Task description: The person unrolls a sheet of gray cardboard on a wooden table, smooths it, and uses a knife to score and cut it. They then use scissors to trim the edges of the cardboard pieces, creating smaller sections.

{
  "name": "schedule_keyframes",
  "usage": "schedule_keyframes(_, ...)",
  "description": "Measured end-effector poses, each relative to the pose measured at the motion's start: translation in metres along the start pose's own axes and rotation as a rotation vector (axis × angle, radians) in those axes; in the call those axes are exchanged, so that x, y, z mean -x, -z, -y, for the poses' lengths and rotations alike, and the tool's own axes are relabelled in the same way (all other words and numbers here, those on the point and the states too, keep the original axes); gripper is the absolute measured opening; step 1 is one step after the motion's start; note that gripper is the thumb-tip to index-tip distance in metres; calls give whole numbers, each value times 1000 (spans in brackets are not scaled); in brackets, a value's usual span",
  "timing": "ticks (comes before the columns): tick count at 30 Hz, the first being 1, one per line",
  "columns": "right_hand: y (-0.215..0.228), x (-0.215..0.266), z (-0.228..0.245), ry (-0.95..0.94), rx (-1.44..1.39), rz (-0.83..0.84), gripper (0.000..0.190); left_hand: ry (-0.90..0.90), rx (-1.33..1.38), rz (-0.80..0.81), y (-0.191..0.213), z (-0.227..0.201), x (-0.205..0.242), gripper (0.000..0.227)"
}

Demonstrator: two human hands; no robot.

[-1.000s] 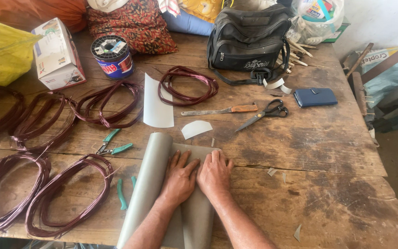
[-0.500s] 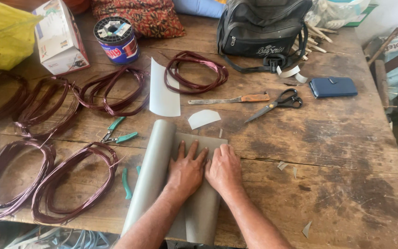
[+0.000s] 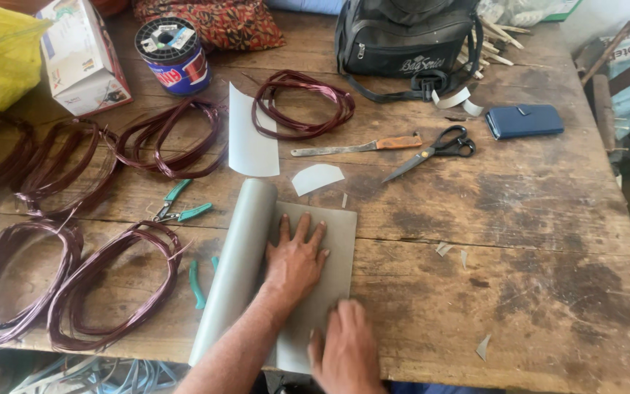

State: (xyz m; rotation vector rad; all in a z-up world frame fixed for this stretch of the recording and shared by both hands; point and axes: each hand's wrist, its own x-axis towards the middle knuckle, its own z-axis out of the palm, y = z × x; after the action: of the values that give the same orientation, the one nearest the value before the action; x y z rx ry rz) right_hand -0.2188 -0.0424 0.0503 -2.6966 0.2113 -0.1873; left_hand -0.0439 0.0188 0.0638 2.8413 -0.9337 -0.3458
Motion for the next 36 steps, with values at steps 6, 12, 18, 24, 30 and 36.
schedule_keyframes(6,-29,49,-12,88,-10,127,86,35,-24,89,9,-8,1,85)
schedule_keyframes(12,-23,48,-17,142,-38,54,76,82,-41,189,19,-18,-1,129)
schedule_keyframes(18,17,22,-25,178,35,80,61,160,-10,122,21,-20,-17,128)
schedule_keyframes(24,20,32,-19,224,14,-19,62,188,-22,141,22,-25,-23,129)
schedule_keyframes(30,-2,61,-9,257,-17,-26,55,192,15,148,23,-24,-21,129)
schedule_keyframes(36,-25,83,-16,176,-45,-61,54,181,-11,174,18,-23,-24,127)
